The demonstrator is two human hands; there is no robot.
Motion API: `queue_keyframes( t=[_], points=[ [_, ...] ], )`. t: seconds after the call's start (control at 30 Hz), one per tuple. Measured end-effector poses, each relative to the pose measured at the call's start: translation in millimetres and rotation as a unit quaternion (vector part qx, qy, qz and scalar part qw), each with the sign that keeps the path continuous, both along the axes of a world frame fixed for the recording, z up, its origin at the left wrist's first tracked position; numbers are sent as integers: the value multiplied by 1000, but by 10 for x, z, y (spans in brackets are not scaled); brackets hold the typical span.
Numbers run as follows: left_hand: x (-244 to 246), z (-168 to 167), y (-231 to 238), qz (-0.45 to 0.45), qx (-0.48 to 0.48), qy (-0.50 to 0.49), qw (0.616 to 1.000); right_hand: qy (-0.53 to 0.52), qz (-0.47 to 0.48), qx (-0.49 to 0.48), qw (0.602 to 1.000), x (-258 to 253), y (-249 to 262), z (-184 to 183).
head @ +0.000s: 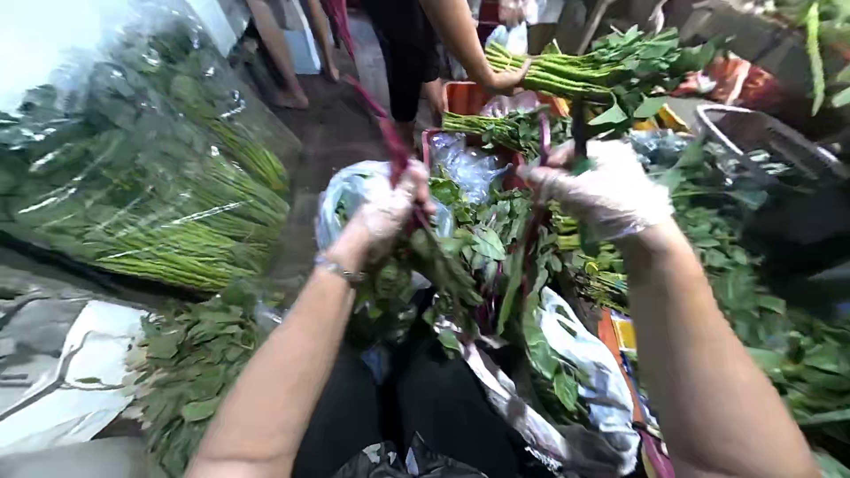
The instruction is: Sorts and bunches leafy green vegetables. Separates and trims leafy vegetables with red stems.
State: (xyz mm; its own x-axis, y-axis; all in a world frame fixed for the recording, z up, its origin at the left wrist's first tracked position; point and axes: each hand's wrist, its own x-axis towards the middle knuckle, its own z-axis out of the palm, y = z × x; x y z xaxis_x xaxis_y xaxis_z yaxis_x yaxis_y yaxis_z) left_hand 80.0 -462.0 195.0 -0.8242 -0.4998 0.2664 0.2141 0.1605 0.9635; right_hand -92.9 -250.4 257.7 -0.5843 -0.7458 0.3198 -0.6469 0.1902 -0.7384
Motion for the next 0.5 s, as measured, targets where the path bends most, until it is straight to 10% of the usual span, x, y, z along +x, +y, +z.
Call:
queue_keyframes(
  t=[0.2, 0.5],
  points=[
    [39, 48, 162, -13, -57, -131, 990, 7, 88, 26, 996, 431, -686, -82],
    [150, -102, -13, -74, -26, -63, 995, 4, 117, -58, 991, 459, -806, -144]
  ],
)
